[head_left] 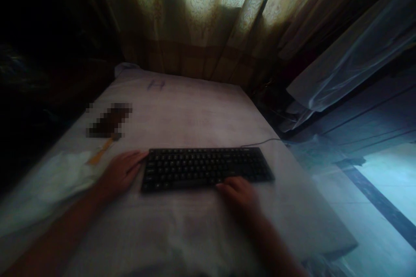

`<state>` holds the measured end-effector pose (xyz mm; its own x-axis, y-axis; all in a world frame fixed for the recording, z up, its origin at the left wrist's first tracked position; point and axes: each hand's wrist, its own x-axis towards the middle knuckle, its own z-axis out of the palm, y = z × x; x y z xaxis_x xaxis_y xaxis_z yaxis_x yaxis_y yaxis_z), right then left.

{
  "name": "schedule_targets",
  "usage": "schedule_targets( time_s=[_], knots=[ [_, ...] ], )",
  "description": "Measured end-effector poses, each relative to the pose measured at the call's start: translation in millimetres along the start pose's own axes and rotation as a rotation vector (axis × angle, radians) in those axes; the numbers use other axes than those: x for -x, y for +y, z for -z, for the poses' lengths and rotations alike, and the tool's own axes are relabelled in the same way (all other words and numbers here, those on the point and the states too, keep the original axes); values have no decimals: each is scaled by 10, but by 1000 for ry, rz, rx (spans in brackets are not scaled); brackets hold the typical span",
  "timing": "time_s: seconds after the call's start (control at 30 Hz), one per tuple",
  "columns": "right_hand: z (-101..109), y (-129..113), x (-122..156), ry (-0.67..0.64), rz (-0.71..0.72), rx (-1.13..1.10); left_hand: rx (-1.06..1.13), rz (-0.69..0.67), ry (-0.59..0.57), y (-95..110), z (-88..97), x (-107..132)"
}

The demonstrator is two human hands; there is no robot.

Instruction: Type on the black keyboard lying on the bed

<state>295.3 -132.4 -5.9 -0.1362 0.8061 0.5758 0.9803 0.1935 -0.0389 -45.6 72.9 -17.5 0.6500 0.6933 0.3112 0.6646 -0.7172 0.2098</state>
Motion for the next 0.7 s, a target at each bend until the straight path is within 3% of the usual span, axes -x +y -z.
schedule_targets(
  time_s=[0.3, 0.7],
  knots=[
    [-17, 98, 28, 42, 23, -27, 17, -24, 20, 26, 30, -26],
    [183, 516, 245, 41, -119, 85, 9, 40, -47, 66, 90, -47]
  ],
)
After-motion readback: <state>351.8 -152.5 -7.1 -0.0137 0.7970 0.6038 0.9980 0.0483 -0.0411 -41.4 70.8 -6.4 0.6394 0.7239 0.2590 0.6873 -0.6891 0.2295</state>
